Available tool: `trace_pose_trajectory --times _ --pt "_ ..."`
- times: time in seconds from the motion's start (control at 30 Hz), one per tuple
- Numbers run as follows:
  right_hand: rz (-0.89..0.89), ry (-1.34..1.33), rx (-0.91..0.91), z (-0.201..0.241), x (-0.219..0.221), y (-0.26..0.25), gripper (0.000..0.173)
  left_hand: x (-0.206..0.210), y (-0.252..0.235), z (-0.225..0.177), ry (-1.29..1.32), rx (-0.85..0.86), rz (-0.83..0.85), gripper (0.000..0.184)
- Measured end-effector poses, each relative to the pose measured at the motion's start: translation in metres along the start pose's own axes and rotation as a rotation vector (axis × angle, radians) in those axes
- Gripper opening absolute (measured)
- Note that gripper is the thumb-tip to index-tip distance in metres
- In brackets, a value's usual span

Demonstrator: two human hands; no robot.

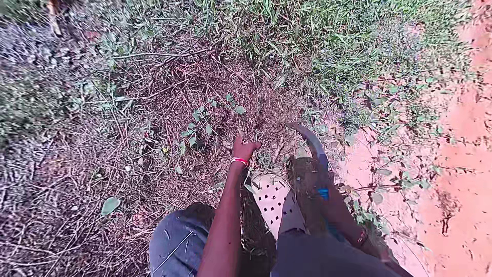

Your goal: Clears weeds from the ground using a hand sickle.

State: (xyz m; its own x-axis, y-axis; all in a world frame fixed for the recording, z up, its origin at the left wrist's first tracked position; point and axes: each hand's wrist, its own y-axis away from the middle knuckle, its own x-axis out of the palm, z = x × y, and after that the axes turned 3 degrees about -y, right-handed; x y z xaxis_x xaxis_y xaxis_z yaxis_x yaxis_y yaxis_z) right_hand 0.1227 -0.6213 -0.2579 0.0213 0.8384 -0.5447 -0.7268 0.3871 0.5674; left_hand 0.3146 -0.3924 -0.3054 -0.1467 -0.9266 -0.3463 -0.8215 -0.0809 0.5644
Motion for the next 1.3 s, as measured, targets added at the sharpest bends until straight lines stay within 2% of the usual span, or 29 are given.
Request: trace_pose_trajectory --times 0.07,0.1,0.17,0.3,0.37,0.43,0.53,0.6,0.67,0.73,0.83,0.9,1.0,1.07,1.13,1.17,1.23,1.3 --pt "0.027 0.034 0.057 -0.027 0.004 0.026 0.052 -0.002 0.004 0.002 -0.027 0.005 -0.004 0.071" --pt "0.008 0.025 0.069 -0.026 0.001 0.031 0.051 -0.003 0.005 0.001 -0.043 0.002 -0.008 0.074" --pt "-0.088 -0.020 -0.018 -0.024 -0.006 0.030 0.048 0.000 0.008 0.003 -0.075 -0.020 -0.011 0.077" --pt "-0.210 -0.362 -0.221 0.040 -0.014 -0.013 0.043 0.001 0.011 0.002 -0.066 0.008 -0.017 0.079" --pt "-0.185 -0.348 -0.267 0.055 -0.011 -0.043 0.053 -0.001 0.015 0.003 -0.071 0.012 -0.017 0.076" --pt "-0.089 -0.109 -0.150 0.043 -0.006 -0.048 0.055 -0.002 0.022 0.009 -0.093 0.004 -0.022 0.074" --pt "0.083 0.076 -0.003 -0.016 0.008 -0.015 0.063 -0.004 0.031 0.014 -0.107 0.029 -0.013 0.080" --pt "0.019 -0.013 -0.039 -0.032 0.015 0.026 0.056 -0.006 0.028 0.018 -0.066 0.042 -0.023 0.083" --pt "-0.041 -0.108 0.001 -0.027 0.005 0.050 0.049 -0.002 0.026 0.021 -0.074 0.029 -0.016 0.080" --pt "-0.144 -0.201 -0.015 -0.015 -0.002 0.037 0.048 -0.001 0.023 0.018 -0.114 0.029 -0.014 0.075" --pt "-0.276 -0.370 -0.165 0.026 -0.008 -0.009 0.048 -0.003 0.023 0.019 -0.119 0.053 -0.018 0.077" --pt "-0.283 -0.341 -0.257 0.039 -0.005 -0.048 0.056 -0.001 0.025 0.020 -0.100 0.079 -0.020 0.079" --pt "-0.060 -0.021 -0.085 0.017 0.012 -0.047 0.056 -0.007 0.039 0.023 -0.140 0.054 -0.028 0.079" --pt "-0.026 -0.072 0.017 0.009 0.016 -0.013 0.056 -0.016 0.047 0.020 -0.183 0.042 -0.016 0.083" --pt "-0.022 -0.109 0.126 0.031 -0.008 0.022 0.051 -0.016 0.047 0.018 -0.144 0.031 0.001 0.086" --pt "-0.067 -0.108 0.122 0.028 -0.014 0.033 0.047 -0.014 0.047 0.021 -0.128 0.012 0.004 0.084" --pt "-0.217 -0.185 -0.071 0.013 -0.011 0.026 0.043 -0.015 0.038 0.019 -0.152 -0.018 0.009 0.080" --pt "-0.310 -0.317 -0.212 0.034 -0.014 0.003 0.043 -0.014 0.032 0.016 -0.190 -0.015 0.011 0.078"
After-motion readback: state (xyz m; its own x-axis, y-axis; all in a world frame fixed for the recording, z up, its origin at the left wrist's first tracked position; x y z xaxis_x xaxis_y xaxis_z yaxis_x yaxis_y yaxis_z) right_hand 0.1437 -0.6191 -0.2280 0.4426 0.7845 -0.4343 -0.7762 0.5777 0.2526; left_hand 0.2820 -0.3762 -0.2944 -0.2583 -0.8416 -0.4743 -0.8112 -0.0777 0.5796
